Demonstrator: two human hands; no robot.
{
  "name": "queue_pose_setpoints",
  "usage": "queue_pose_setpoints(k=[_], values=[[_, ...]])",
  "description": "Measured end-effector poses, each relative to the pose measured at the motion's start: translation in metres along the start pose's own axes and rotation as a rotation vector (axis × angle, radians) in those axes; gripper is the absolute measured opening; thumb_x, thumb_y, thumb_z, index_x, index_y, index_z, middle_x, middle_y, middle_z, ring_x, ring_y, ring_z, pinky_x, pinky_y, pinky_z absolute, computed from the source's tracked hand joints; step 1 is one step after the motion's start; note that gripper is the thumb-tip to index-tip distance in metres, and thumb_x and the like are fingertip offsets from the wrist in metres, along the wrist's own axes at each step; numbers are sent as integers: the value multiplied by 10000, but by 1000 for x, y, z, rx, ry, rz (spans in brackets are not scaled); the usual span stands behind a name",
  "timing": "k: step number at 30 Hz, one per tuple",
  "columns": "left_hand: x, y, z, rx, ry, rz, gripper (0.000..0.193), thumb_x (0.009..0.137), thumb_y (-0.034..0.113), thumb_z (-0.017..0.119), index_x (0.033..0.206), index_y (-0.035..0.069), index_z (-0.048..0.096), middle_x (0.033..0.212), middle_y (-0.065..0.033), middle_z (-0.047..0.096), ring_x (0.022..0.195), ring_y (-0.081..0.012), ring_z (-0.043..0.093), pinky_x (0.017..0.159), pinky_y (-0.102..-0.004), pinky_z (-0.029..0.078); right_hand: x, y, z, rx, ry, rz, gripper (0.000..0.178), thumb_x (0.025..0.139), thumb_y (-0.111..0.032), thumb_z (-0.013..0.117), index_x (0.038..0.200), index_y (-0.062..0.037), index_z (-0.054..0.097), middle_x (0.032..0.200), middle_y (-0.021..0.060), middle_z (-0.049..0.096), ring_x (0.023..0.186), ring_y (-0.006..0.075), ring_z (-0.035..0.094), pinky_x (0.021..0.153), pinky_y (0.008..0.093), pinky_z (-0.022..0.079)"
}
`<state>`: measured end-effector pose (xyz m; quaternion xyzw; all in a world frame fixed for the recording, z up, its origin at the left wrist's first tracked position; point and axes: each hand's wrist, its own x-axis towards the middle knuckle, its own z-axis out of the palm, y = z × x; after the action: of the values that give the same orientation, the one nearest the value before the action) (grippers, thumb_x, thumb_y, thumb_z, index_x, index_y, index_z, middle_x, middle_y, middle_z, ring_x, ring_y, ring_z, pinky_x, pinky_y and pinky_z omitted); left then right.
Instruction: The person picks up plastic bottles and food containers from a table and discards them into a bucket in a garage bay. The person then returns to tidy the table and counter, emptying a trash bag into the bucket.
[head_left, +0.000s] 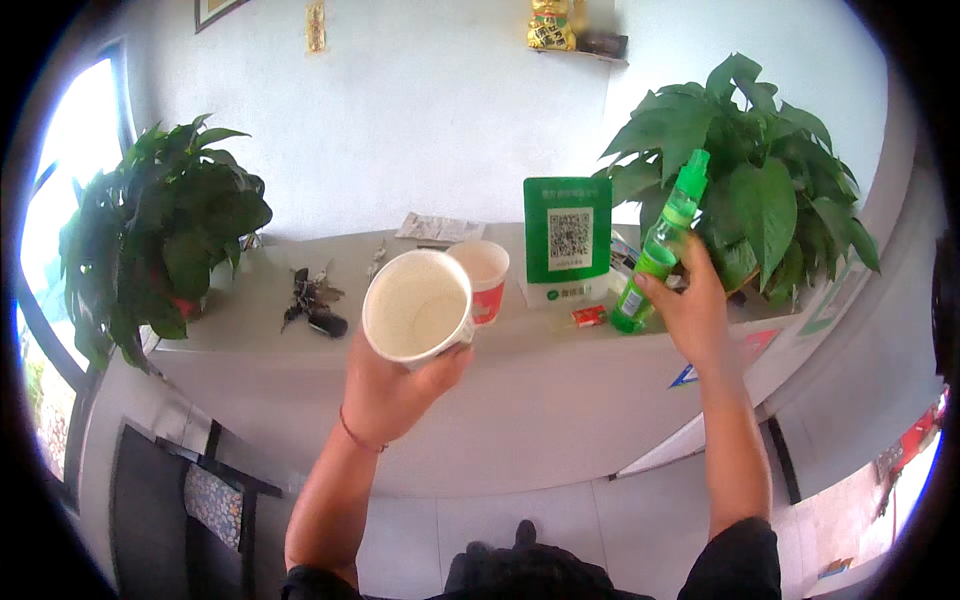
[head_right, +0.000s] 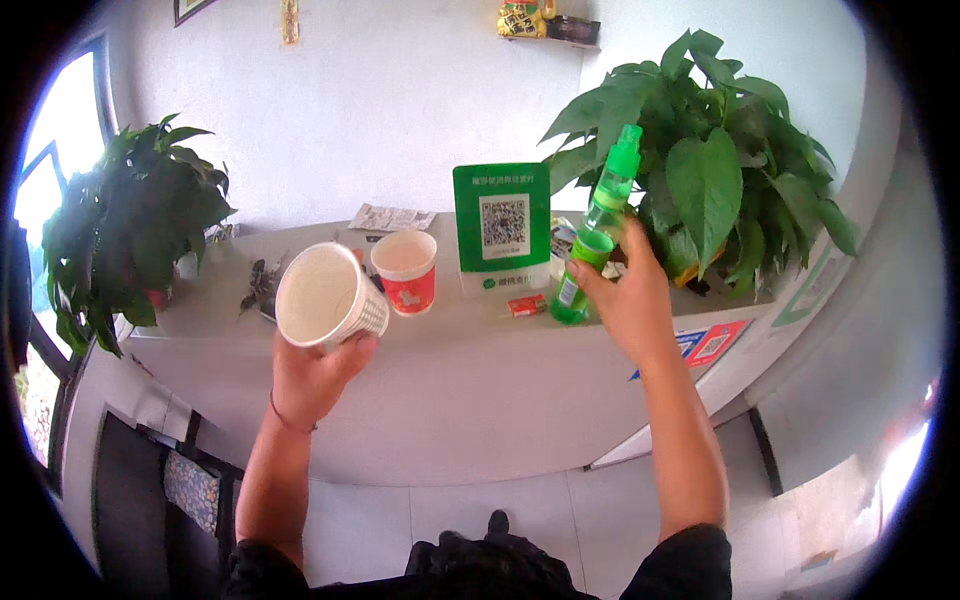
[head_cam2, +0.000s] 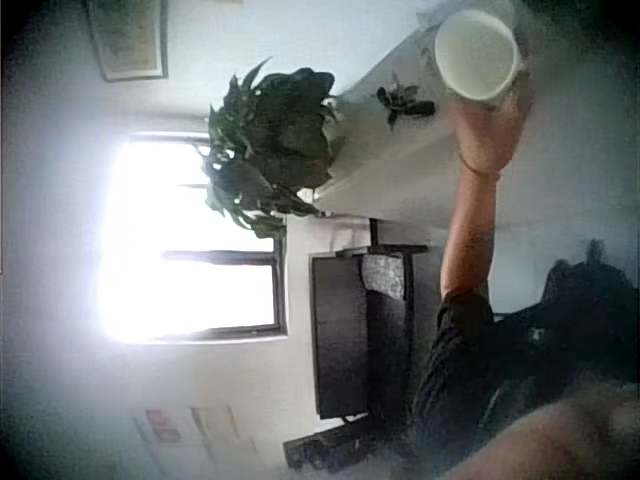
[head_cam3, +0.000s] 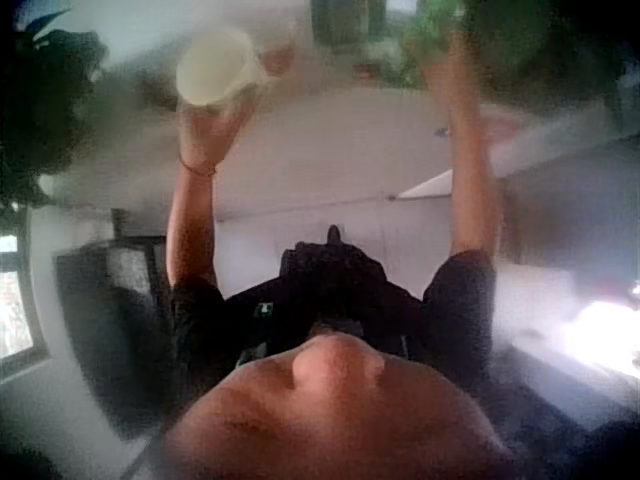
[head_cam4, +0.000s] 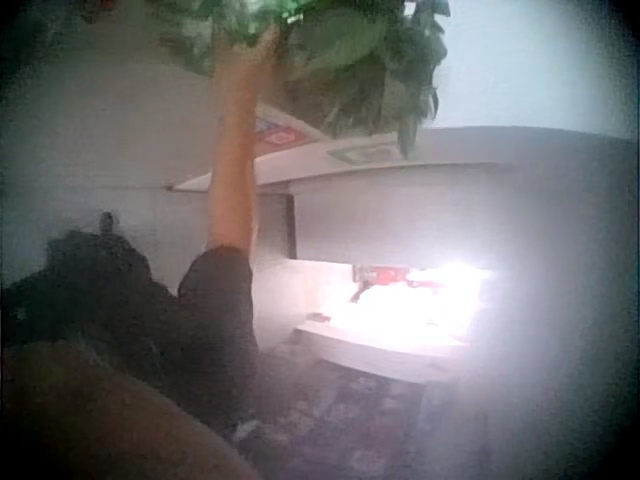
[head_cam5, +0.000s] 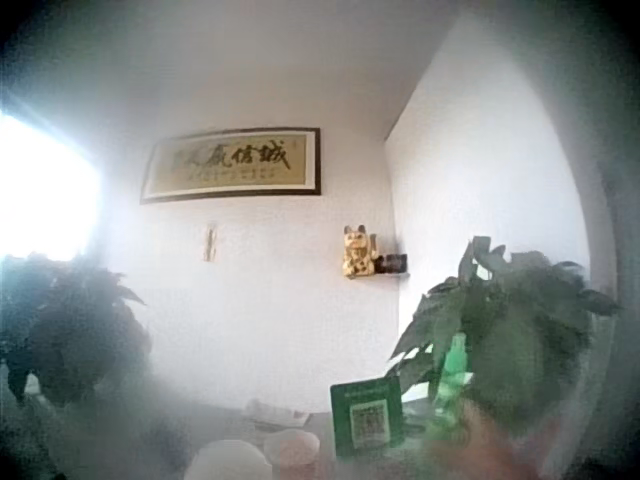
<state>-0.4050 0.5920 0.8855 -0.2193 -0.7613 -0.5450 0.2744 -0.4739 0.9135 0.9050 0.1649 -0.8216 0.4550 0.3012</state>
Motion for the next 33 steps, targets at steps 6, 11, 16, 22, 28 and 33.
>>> queue_pose_setpoints(k=[6,11,16,22,28,33], values=[[39,-8,2,91,-188,-124,666,764,180,826,1315,16,489,1182,-109,642,1068,-185,620,909,-343,506,-4,4,14,141,53,91,674,841,-104,763,1423,-38,427,1218,124,638,1079,229,632,889,351,519],[25,-26,-3,122,-163,8,650,754,172,833,1296,15,512,1179,-111,646,1066,-205,628,920,-345,502,-46,37,26,-91,288,-116,666,824,-79,753,1404,3,437,1235,167,617,1064,259,632,832,354,541],[17,-31,-2,-33,-154,-31,630,739,189,839,1270,19,546,1184,-107,646,1078,-207,625,929,-351,495,-83,2,48,24,17,-328,693,770,-89,785,1379,-22,461,1259,203,589,1119,329,605,879,401,525],[-9,0,-23,33,-394,209,697,657,215,880,1250,44,556,1196,-160,633,1019,-337,653,891,-392,512,-51,-46,106,101,-60,-481,838,645,-65,854,1374,-48,441,1373,220,494,1205,395,549,956,433,497],[-65,28,-38,-233,-203,92,779,657,279,912,1279,61,498,1217,-206,608,1115,-358,623,917,-415,511,-85,-44,121,200,-176,-481,854,581,-87,897,1335,-71,495,1301,152,590,1169,350,586,947,412,508],[-70,16,-23,-244,-110,137,847,617,350,932,1287,58,505,1378,-224,451,1243,-368,529,1007,-440,457,-133,-39,117,158,-266,-261,824,602,-99,895,1329,-65,509,1294,152,585,1151,340,590,944,395,515]])
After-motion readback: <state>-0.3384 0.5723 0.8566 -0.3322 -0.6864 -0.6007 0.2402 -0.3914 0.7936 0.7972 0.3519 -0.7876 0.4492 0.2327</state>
